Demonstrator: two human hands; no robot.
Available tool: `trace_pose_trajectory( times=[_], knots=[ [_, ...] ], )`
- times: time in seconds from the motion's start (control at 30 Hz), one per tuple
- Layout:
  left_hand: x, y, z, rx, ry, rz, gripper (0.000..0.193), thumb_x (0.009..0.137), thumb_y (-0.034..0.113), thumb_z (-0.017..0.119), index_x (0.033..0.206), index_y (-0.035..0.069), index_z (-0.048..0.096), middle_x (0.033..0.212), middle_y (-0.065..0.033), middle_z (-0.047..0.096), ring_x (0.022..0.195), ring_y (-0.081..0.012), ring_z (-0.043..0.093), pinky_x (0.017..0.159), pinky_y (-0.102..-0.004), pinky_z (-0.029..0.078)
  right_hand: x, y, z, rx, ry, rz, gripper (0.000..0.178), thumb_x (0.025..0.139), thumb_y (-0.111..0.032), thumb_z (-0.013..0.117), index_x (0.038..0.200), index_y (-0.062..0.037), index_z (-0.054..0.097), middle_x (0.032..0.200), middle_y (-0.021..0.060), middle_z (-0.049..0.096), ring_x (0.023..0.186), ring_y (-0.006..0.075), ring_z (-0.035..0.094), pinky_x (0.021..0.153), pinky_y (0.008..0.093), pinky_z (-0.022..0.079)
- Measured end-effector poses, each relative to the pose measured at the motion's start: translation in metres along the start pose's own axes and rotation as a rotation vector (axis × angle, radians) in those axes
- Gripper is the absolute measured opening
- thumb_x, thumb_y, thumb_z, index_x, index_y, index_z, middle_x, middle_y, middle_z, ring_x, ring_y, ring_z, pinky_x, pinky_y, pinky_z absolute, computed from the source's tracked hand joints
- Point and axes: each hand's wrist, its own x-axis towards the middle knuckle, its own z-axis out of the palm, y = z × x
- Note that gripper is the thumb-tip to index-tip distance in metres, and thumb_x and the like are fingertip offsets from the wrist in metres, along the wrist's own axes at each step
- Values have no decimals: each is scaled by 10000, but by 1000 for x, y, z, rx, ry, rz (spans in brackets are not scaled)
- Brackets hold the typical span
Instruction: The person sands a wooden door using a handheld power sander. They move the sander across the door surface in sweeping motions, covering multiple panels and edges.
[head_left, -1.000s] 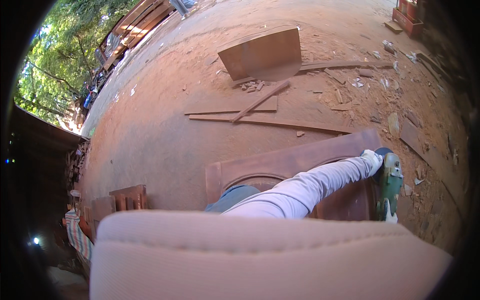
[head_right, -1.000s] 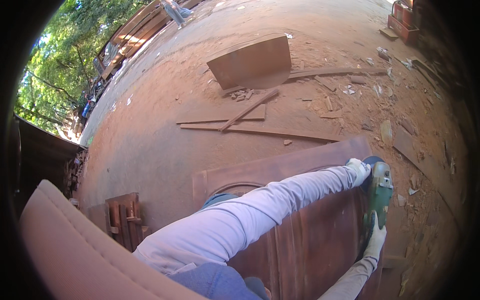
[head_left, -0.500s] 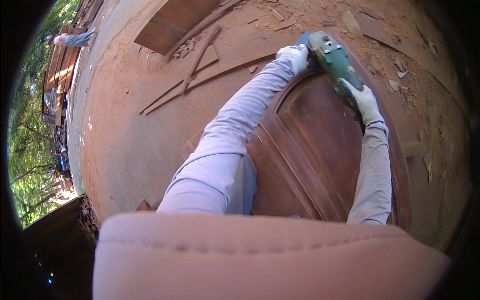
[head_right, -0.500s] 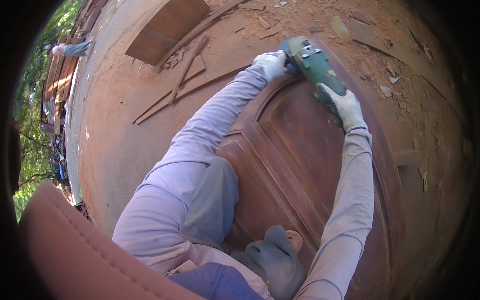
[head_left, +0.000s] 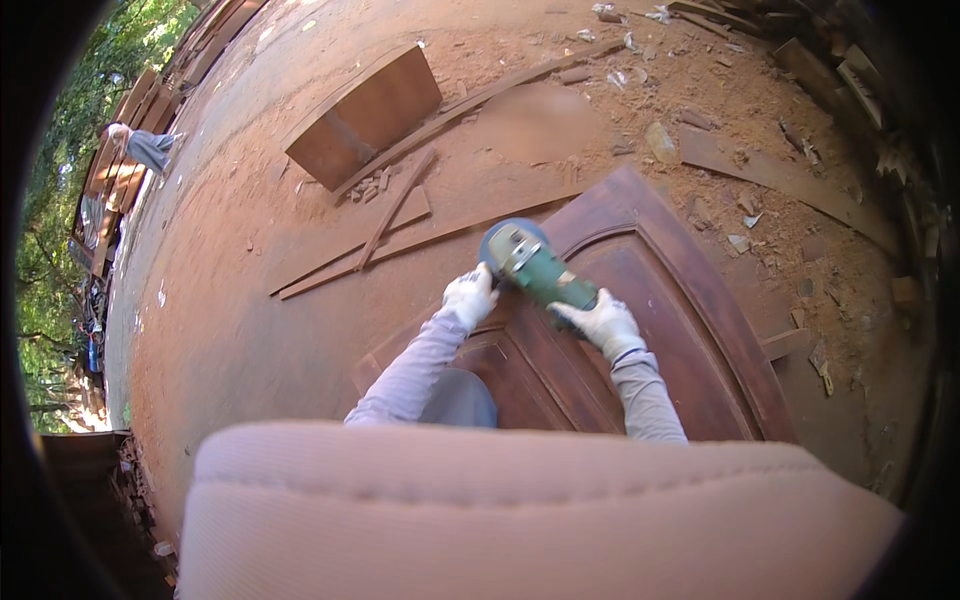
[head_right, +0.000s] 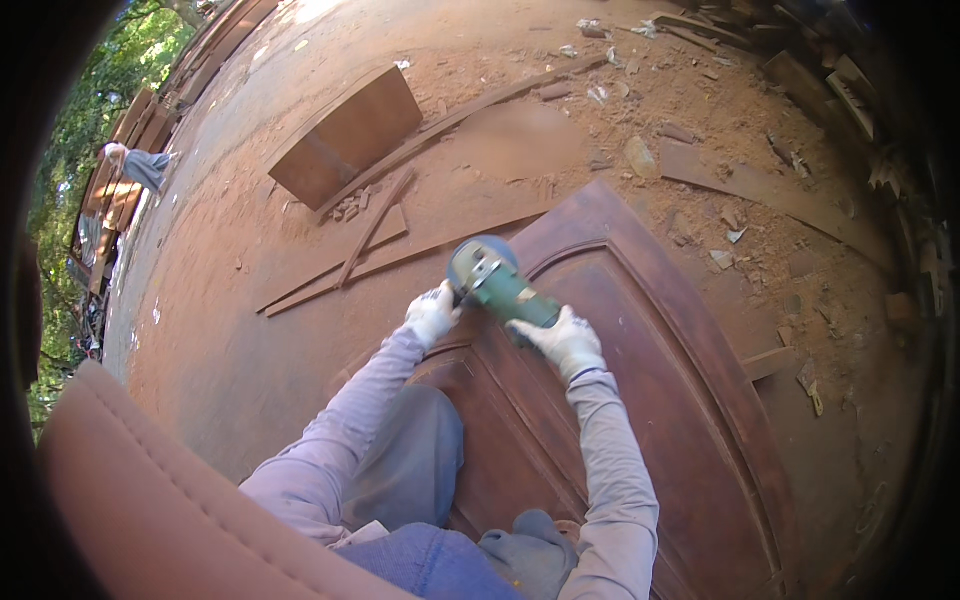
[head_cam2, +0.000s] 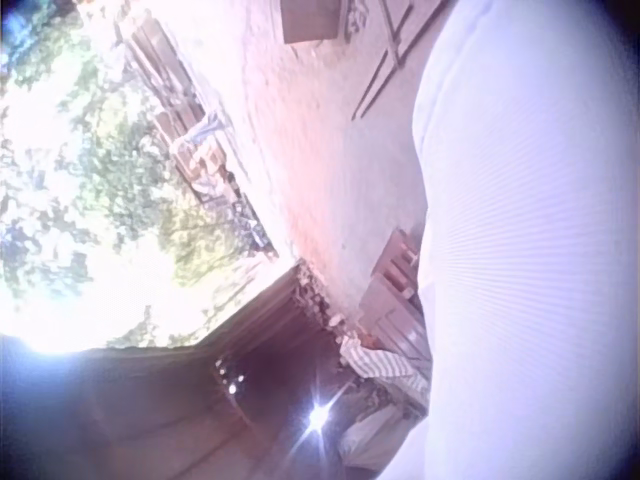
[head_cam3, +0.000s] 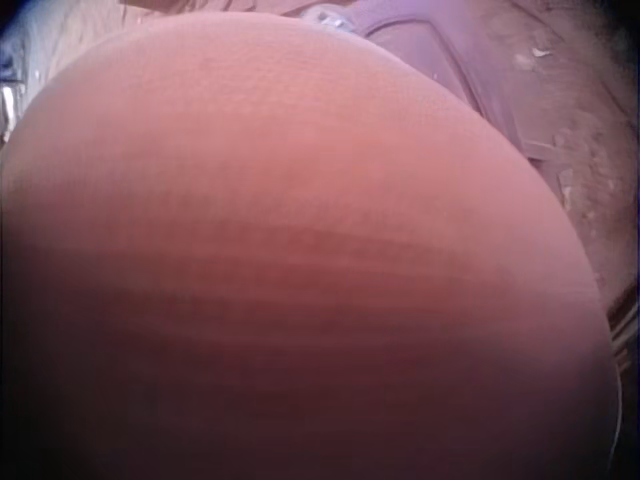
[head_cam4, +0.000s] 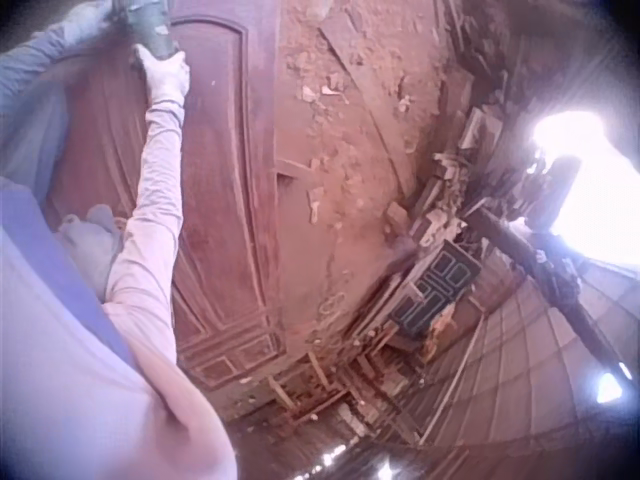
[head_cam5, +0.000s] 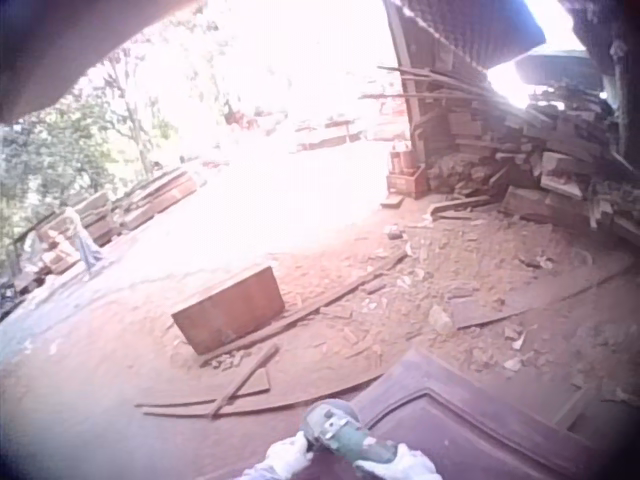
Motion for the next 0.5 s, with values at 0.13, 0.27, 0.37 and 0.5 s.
trace_pose_trajectory(
  times=[0.13,0.27,0.37,0.5],
  knots=[
    [-54,-37,19,-62,30,-120,409,903,307,681,1171,29,546,1031,-210,734,985,-397,709,873,-492,553,-17,-16,23,-105,-121,-48,1092,614,-796,774,1352,-14,587,1199,203,717,1138,321,691,993,397,525],
    [-68,-21,4,-41,-84,-247,439,906,328,676,1206,29,560,1076,-205,737,1018,-382,712,892,-486,553,-20,-12,19,-117,-180,-54,1119,609,-809,759,1378,-19,564,1250,196,695,1186,317,666,1021,394,507],
    [-54,-13,4,-10,-74,-217,450,912,336,670,1223,27,568,1096,-204,736,1038,-369,712,899,-483,554,-12,-8,15,-69,-163,-40,1101,600,-796,779,1365,-28,585,1246,194,695,1162,307,676,987,389,521],
    [8,17,24,-78,52,33,402,908,336,665,1192,61,589,1016,-173,742,975,-362,716,864,-486,559,7,24,-4,-3,26,19,1099,596,-817,778,1355,-41,607,1271,214,687,1246,335,630,1048,419,490]
  ],
)
